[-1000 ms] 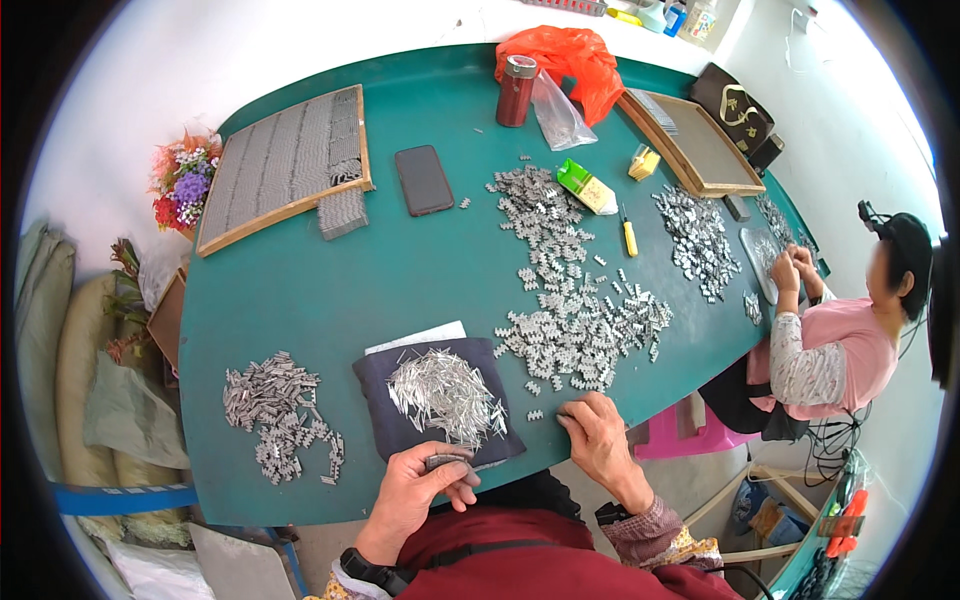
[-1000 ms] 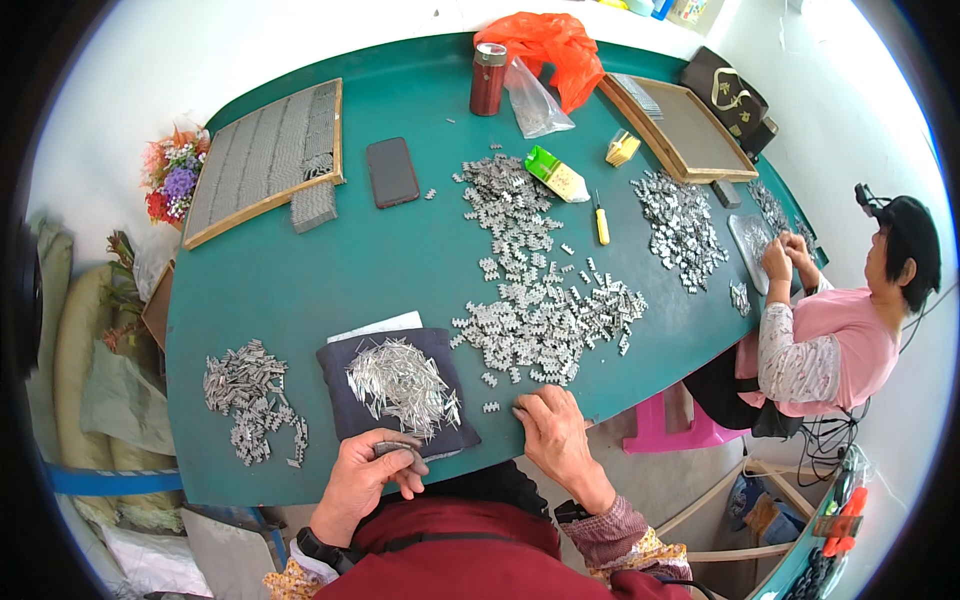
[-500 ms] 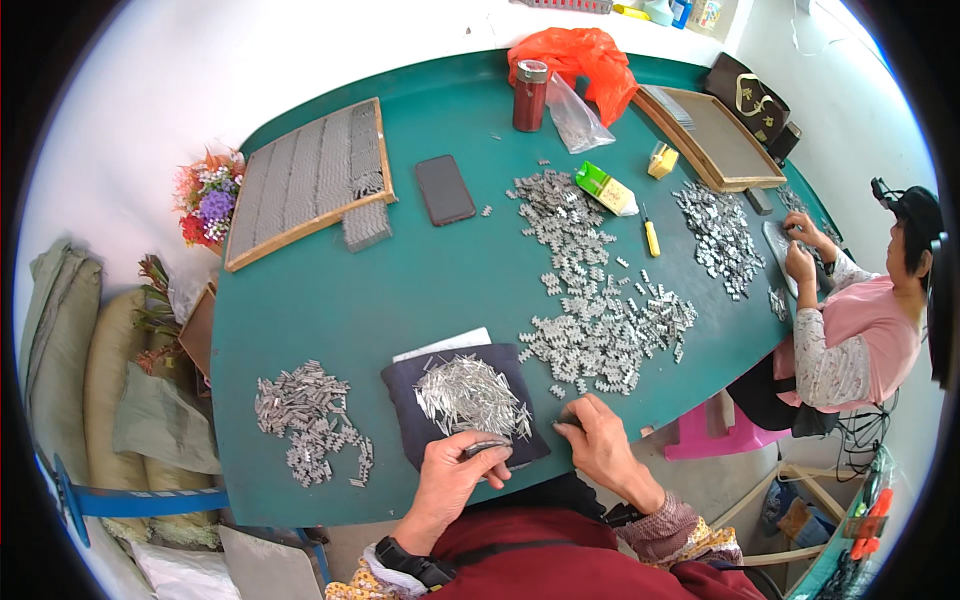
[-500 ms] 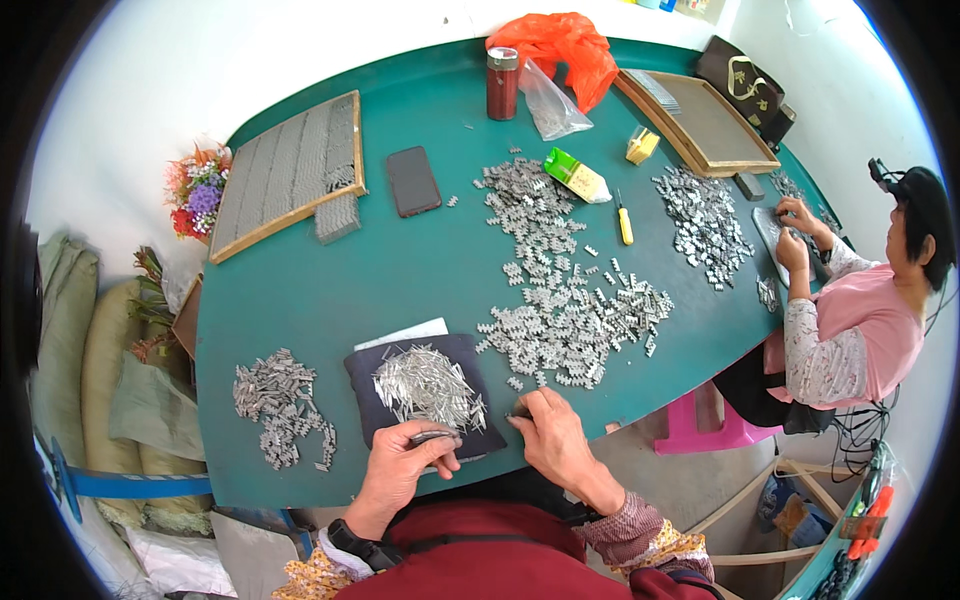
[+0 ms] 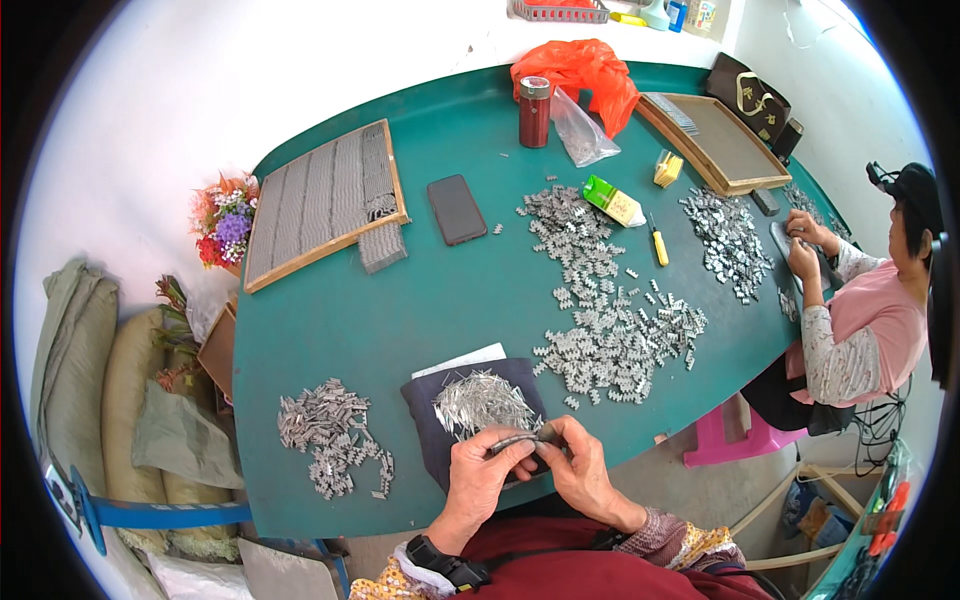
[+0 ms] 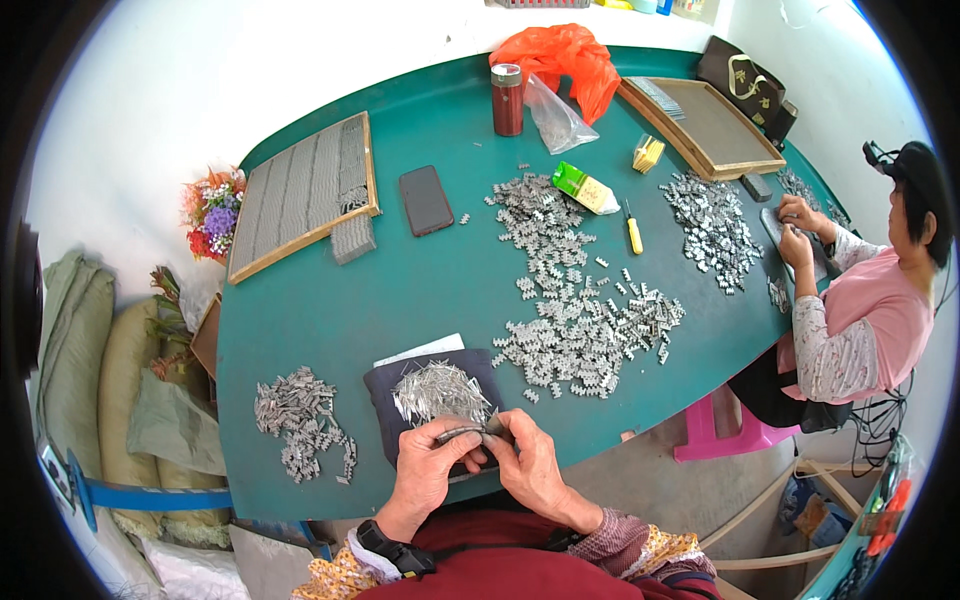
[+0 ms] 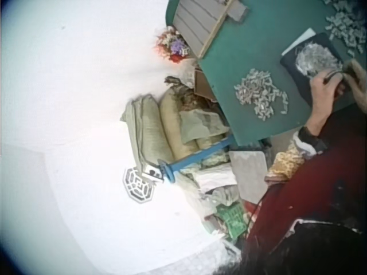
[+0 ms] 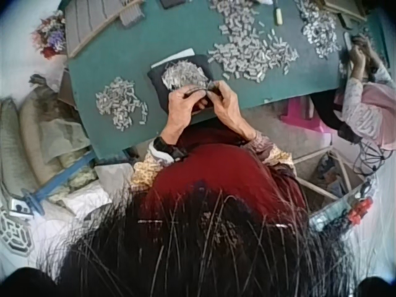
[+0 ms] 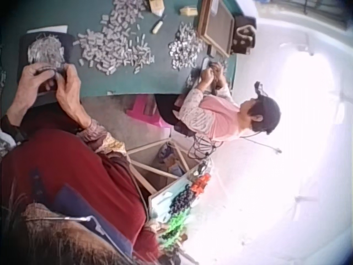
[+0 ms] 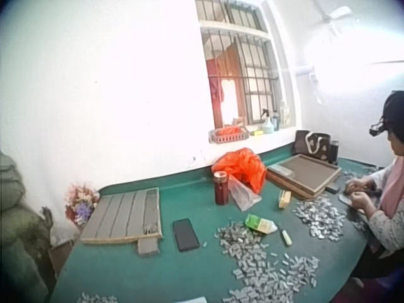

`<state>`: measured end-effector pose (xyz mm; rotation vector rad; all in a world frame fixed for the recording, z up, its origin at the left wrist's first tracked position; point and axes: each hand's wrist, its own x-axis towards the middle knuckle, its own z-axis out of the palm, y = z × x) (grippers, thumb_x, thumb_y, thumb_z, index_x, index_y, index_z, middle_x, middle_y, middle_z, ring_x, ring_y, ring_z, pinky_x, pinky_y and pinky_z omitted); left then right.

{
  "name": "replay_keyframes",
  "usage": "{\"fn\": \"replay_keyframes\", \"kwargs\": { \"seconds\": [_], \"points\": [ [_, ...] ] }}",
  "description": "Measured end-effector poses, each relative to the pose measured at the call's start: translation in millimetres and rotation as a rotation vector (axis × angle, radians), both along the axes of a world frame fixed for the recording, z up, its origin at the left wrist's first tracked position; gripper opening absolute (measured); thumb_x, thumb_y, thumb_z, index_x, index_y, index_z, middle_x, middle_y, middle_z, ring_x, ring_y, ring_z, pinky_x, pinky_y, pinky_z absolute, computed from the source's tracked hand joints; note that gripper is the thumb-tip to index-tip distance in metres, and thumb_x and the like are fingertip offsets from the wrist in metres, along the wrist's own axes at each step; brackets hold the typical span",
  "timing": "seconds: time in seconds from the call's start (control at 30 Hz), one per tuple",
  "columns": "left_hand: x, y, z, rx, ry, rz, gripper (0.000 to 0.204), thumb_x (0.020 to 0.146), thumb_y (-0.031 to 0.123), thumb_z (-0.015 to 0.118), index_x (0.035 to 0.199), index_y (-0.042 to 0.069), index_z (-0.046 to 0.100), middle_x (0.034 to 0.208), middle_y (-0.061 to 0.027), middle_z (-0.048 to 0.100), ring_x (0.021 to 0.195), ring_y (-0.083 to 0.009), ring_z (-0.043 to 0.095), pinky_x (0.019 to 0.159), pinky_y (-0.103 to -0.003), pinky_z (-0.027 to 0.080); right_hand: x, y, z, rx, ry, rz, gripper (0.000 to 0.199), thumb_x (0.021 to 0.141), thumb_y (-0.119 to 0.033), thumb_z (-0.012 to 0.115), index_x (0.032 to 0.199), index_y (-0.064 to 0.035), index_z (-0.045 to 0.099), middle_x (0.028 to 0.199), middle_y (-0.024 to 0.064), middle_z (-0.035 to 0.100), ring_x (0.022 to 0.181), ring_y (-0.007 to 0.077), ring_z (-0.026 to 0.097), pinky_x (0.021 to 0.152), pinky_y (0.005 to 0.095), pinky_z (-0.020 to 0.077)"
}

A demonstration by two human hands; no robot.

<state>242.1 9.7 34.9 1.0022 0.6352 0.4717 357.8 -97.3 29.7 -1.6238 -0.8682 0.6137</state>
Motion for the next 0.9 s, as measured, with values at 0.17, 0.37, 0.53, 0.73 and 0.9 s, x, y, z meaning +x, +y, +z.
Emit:
{"fn": "replay_keyframes", "kwargs": {
  "seconds": [0.17,0.37,0.53,0.73,0.9],
  "points": [
    [1,-1,-5,-0.030,-0.044,-0.012,0.012,0.089,-0.004,0.064,0.100,-0.007,0.068,0.089,-0.0131,0.068,0.070,-0.0197,0.067,0.059,-0.029,0.057,2,-1,-4,0.063,-0.039,-0.009,0.009,0.090,-0.001,0.063,0.096,-0.0003,0.056,0.080,0.0122,0.060,0.070,0.0224,0.060,0.063,0.0341,0.0486],
    [-1,2,-8,-0.079,0.033,-0.016,0.011,0.095,0.001,0.057,0.102,-0.007,0.059,0.091,-0.0183,0.068,0.074,-0.0264,0.070,0.062,-0.035,0.060,37,-5,-5,-0.024,-0.520,-0.061,0.015,0.081,0.002,0.064,0.095,-0.0017,0.061,0.082,0.0161,0.059,0.074,0.0369,0.059,0.066,0.0425,0.0476],
    [0,2,-8,-0.115,0.034,-0.056,0.013,0.097,0.004,0.054,0.103,-0.007,0.057,0.091,-0.0216,0.067,0.074,-0.0293,0.071,0.063,-0.036,0.061,62,-1,-22,-0.194,-0.808,-0.084,0.014,0.081,-0.005,0.067,0.093,-0.0036,0.062,0.083,0.0124,0.056,0.079,0.0333,0.057,0.071,0.0434,0.0445],
    [-1,1,-7,-0.128,0.054,-0.067,0.017,0.097,0.004,0.053,0.108,-0.008,0.058,0.091,-0.0217,0.068,0.074,-0.0294,0.071,0.063,-0.036,0.061,69,-4,-12,-0.253,-0.830,0.041,0.013,0.079,-0.002,0.065,0.092,-0.0044,0.061,0.084,0.0106,0.055,0.081,0.0314,0.056,0.072,0.0425,0.0425],
    [-2,4,-8,-0.140,0.064,-0.058,0.016,0.097,0.004,0.054,0.108,-0.008,0.058,0.091,-0.0212,0.068,0.074,-0.0290,0.071,0.064,-0.036,0.061,72,-24,-13,-0.155,-0.874,0.169,0.011,0.079,0.001,0.062,0.088,-0.0056,0.061,0.084,0.0102,0.055,0.081,0.0299,0.055,0.071,0.0407,0.0410]
  ]
}}
